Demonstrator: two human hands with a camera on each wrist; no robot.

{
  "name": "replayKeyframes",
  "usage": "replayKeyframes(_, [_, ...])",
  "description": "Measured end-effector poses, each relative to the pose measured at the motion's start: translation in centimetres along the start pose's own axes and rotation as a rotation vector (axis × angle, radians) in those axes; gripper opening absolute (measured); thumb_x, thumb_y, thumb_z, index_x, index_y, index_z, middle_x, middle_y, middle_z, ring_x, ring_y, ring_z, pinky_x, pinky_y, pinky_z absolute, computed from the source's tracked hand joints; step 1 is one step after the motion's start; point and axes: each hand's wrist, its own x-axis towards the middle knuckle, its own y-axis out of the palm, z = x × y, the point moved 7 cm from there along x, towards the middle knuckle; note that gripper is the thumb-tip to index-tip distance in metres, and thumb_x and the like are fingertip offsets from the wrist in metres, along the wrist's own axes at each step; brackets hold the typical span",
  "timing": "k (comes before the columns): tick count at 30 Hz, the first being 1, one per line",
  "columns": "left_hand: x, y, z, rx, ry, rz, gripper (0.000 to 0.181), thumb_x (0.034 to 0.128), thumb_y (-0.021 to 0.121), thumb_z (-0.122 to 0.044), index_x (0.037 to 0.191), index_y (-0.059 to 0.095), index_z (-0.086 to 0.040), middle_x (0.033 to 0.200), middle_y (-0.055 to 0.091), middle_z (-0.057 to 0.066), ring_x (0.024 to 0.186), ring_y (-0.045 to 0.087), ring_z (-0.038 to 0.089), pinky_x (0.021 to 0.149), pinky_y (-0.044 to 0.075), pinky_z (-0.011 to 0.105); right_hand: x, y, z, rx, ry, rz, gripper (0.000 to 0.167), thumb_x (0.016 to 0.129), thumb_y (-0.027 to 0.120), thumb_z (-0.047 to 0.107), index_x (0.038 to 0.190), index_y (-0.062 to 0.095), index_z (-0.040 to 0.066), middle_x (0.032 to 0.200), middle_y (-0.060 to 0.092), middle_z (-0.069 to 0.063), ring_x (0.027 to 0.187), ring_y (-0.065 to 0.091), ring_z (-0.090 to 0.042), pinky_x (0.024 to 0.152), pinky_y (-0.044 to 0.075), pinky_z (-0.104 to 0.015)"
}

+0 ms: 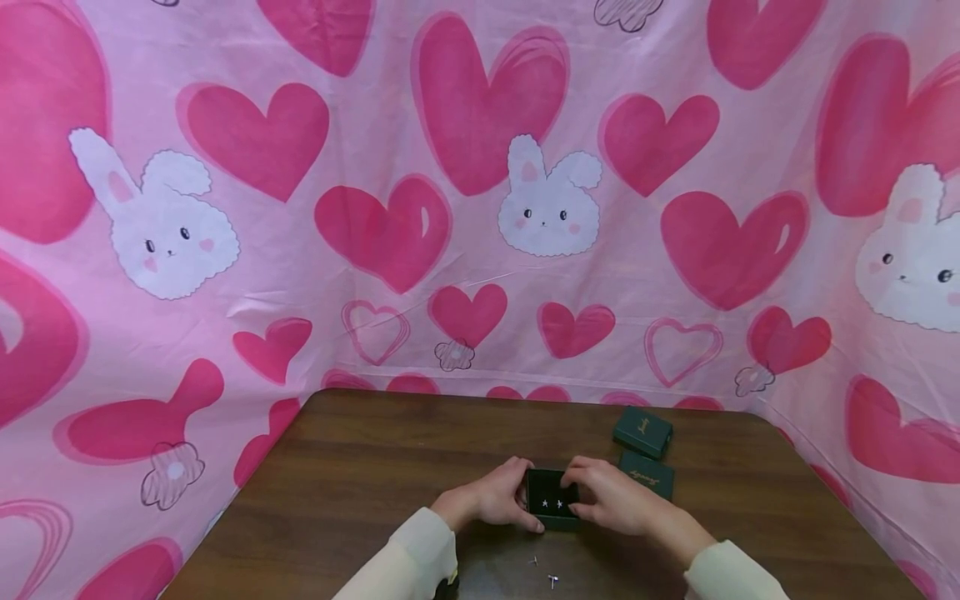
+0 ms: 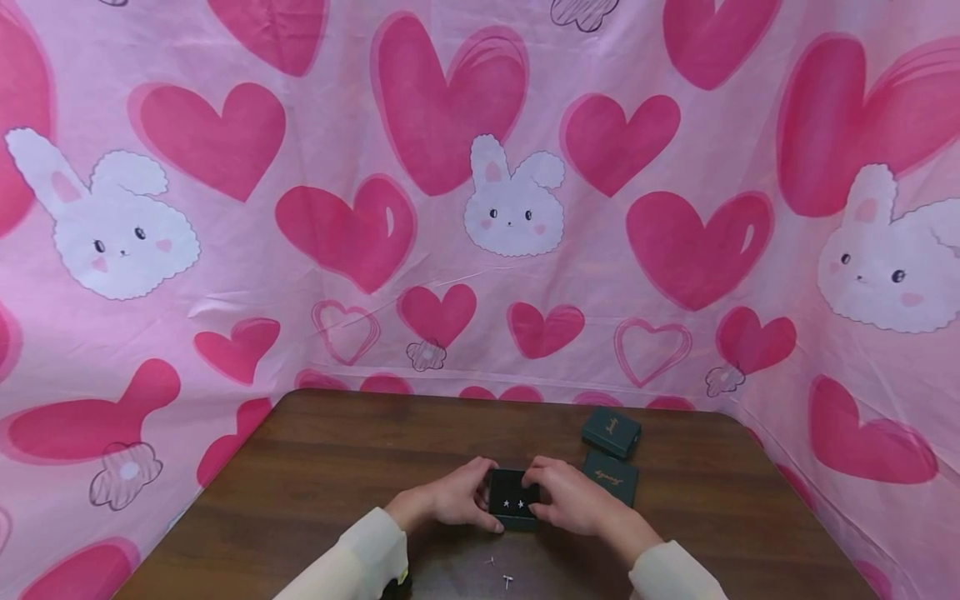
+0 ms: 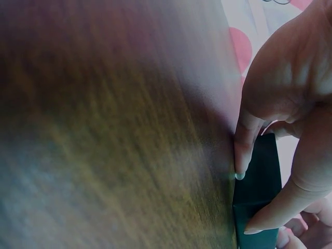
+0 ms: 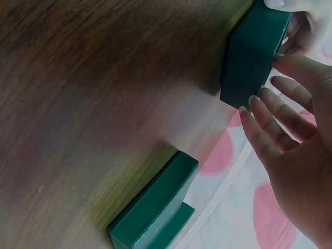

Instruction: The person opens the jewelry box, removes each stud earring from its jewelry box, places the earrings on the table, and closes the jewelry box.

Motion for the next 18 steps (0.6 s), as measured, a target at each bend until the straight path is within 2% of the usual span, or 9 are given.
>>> replayKeyframes(11, [0.00,0.10,-0.02,0.000,0.004,-0.002,0.059,0.0804,0.089,-0.022,0.124,0.050,-0.014,0.108,0.047,-0.002,0.090,0.051,0.009,0.079,0.048,0.022,0.49,0.41,0.36,0.044,0.010,0.025,0.024,0.091,0.078,0.020,0.112,0.073,0.012,0.104,0.063,0.007,0.094,0.058,-0.010,0.084,0.054,-0.036])
replayKeyframes(18, [0.02,0.09,-0.13,0.005,0.009,-0.005,0.060,0.0796,0.089,-0.022,0.123,0.049,-0.014,0.107,0.047,-0.003,0.089,0.050,0.009,0.079,0.048,0.022,0.82,0.74,0.58,0.046,-0.014,0.035,0.023,0.089,0.079,0.014,0.111,0.072,0.009,0.103,0.065,0.004,0.093,0.061,-0.011,0.083,0.054,-0.033])
